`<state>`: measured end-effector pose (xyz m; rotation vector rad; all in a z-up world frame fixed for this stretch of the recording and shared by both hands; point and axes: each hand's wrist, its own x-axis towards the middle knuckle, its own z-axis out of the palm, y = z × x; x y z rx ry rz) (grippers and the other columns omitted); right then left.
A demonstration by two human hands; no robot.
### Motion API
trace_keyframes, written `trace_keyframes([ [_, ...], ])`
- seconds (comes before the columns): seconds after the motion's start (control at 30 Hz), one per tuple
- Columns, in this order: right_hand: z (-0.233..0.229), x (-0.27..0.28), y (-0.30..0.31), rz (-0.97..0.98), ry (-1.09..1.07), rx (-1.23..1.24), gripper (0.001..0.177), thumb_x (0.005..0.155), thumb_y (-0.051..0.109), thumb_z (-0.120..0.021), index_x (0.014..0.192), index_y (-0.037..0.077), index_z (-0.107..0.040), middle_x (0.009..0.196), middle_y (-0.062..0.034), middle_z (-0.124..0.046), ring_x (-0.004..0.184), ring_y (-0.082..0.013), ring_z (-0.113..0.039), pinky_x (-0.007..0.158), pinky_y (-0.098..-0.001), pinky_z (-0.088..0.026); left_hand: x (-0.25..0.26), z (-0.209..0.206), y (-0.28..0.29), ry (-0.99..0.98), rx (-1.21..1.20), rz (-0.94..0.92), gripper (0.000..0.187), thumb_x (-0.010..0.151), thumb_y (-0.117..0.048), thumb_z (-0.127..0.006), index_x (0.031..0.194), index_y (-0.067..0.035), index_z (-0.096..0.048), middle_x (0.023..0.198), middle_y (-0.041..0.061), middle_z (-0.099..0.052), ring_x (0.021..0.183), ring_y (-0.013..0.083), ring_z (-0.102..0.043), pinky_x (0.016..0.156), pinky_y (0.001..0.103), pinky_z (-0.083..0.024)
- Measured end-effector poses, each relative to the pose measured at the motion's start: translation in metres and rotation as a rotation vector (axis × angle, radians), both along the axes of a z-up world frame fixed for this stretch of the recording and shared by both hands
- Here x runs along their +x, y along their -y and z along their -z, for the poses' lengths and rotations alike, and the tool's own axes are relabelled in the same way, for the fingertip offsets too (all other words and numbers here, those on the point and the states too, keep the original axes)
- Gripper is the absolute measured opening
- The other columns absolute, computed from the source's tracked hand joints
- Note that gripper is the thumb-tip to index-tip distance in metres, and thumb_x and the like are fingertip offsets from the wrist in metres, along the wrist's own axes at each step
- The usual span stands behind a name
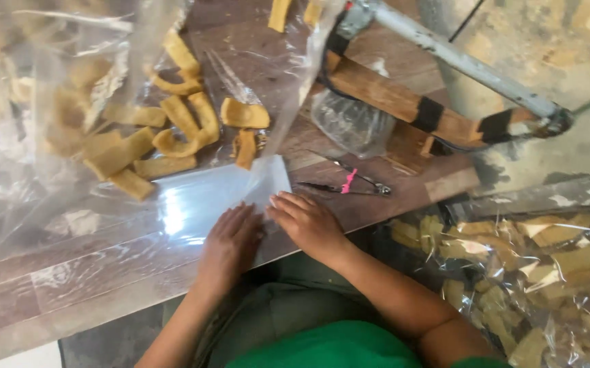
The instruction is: Manually placing individual fried snack pieces into small plastic bags using a small tool for assistance.
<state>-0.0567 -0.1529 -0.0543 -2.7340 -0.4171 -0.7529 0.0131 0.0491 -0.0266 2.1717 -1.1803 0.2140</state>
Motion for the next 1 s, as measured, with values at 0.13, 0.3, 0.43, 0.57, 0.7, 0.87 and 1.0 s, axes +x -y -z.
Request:
trace_keyframes([
  [0.13,-0.024,0.005,-0.002,-0.010,-0.059,0.114,0.015,0.098,0.009,-0.068,0.106,0.000,-0.076,0.104,-0.0174,-0.075,0.106,-0.0339,-0.071,0.092,-0.0468,-0.058,0.001,-0.004,-0.001,-0.026,-0.035,-0.019,0.019,0.093,-0.012,-0.068,0.108,-0.008,-0.078,0.110,0.017,-0.076,0.110,0.0383,-0.071,0.097,0.046,-0.055],
  [0.3,-0.019,0.006,0.004,0.043,-0.220,0.070,0.013,0.097,0.014,-0.068,0.106,0.010,-0.076,0.106,-0.0099,-0.078,0.108,-0.0272,-0.073,0.093,-0.0391,-0.057,0.006,0.002,0.002,-0.068,-0.027,-0.109,0.013,0.094,-0.015,-0.066,0.100,-0.011,-0.077,0.098,0.012,-0.078,0.106,0.0329,-0.074,0.093,0.043,-0.058],
  [0.43,-0.028,0.013,0.005,0.094,-0.319,0.131,0.008,0.092,0.015,-0.073,0.100,0.016,-0.075,0.098,-0.0020,-0.078,0.107,-0.0222,-0.073,0.096,-0.0365,-0.055,0.006,-0.001,0.004,-0.095,-0.028,-0.155,0.011,0.093,-0.013,-0.067,0.096,-0.010,-0.077,0.096,0.012,-0.079,0.105,0.0336,-0.074,0.092,0.043,-0.058],
  [0.57,-0.042,0.018,0.007,0.108,-0.418,0.172,0.006,0.092,0.020,-0.073,0.095,0.017,-0.076,0.096,-0.0022,-0.079,0.103,-0.0212,-0.075,0.100,-0.0374,-0.053,0.007,0.014,0.004,-0.116,-0.032,-0.180,0.008,0.091,-0.022,-0.073,0.094,-0.016,-0.076,0.094,0.006,-0.079,0.106,0.0284,-0.074,0.092,0.041,-0.058],
  [0.7,-0.052,0.017,0.007,0.138,-0.458,0.113,0.010,0.094,0.021,-0.070,0.099,0.015,-0.076,0.098,-0.0048,-0.080,0.102,-0.0207,-0.075,0.106,-0.0374,-0.050,0.008,0.023,0.006,-0.095,-0.049,-0.188,0.007,0.093,-0.020,-0.070,0.095,-0.019,-0.076,0.094,0.002,-0.078,0.105,0.0254,-0.074,0.094,0.040,-0.058],
  [0.87,-0.075,0.010,0.012,0.171,-0.117,0.350,0.007,0.096,0.017,-0.068,0.101,0.017,-0.073,0.099,-0.0002,-0.078,0.099,-0.0215,-0.074,0.100,-0.0393,-0.052,0.011,-0.025,-0.007,-0.166,-0.123,-0.174,0.013,0.090,-0.012,-0.072,0.100,-0.015,-0.079,0.096,0.007,-0.079,0.102,0.0295,-0.075,0.090,0.041,-0.059],
  [1.0,-0.072,-0.012,0.046,0.289,0.150,0.801,0.013,0.106,0.013,-0.053,0.108,0.002,-0.061,0.086,-0.0114,-0.071,0.081,-0.0233,-0.069,0.082,-0.0365,-0.054,0.014,-0.060,-0.025,-0.423,-0.311,-0.211,0.007,0.090,-0.018,-0.075,0.094,-0.016,-0.080,0.088,0.007,-0.081,0.095,0.0334,-0.076,0.084,0.044,-0.060],
])
